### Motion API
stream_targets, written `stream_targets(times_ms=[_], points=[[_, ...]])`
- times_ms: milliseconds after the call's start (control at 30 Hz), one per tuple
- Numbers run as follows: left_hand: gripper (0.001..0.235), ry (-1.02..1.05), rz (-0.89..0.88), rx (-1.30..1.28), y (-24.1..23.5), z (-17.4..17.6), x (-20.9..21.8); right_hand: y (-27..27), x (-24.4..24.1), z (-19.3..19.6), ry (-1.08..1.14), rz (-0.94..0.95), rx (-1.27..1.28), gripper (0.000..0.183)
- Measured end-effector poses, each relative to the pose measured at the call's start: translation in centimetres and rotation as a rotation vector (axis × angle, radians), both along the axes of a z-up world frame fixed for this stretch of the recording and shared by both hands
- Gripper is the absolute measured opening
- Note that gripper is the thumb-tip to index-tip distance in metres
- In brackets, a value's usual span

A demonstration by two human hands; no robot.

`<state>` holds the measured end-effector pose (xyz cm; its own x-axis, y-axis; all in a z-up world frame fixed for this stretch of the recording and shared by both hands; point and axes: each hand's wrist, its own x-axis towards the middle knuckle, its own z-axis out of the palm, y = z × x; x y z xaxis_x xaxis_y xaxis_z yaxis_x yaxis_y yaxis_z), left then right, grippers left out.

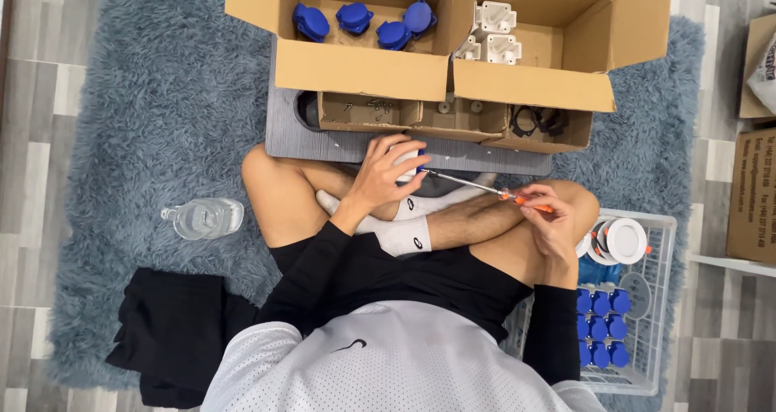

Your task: Assembling electrical components using a screwdriver while sitting on the floor.

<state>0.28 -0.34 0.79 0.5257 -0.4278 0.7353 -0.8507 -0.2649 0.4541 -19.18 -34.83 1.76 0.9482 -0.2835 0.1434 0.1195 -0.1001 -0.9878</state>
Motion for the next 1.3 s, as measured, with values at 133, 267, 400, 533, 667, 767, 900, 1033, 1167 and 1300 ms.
stream_targets(times_ms=[133,267,400,533,667,767,900,1033,1167,1300], points=[[0.02,-0.048,0.006,-0.02,-0.3,0.8,-0.2,-0.4,-0.3,-1.1,-0.009,-0.006,0.051,0.014],[0.015,-0.064,0.0,-0.048,-0.1,2.0,-0.3,-0.4,-0.3,-1.1,-0.035,-0.016,0.104,0.012],[0.013,-0.106,0.024,-0.065,0.8,1.2,1.4,-1.6,-0.8,-2.3,-0.066,-0.024,0.178,0.011],[0.006,-0.152,0.144,-0.12,3.3,4.0,3.6,-2.9,-2.2,-3.4,-0.089,-0.052,0.212,0.01],[0.007,-0.19,0.263,-0.102,5.2,6.5,4.7,-2.3,-3.5,-1.8,-0.099,-0.108,0.37,0.012],[0.01,-0.155,0.285,-0.152,5.1,6.7,4.3,-2.1,-5.7,-0.2,-0.089,-0.17,0.389,0.012],[0.006,-0.091,0.098,-0.231,4.0,7.7,2.6,0.7,-8.4,2.3,-0.105,-0.286,0.401,0.013],[0.011,-0.007,-0.085,-0.226,1.4,8.3,0.4,0.0,-12.1,0.5,-0.119,-0.366,0.395,0.017],[0.037,0.091,-0.131,0.098,0.9,7.5,-0.3,-0.7,-14.3,-1.2,-0.132,-0.408,0.431,0.022],[0.066,0.194,-0.049,0.428,0.0,1.7,-0.4,-3.5,-14.0,-4.6,-0.139,-0.386,0.514,0.022]])
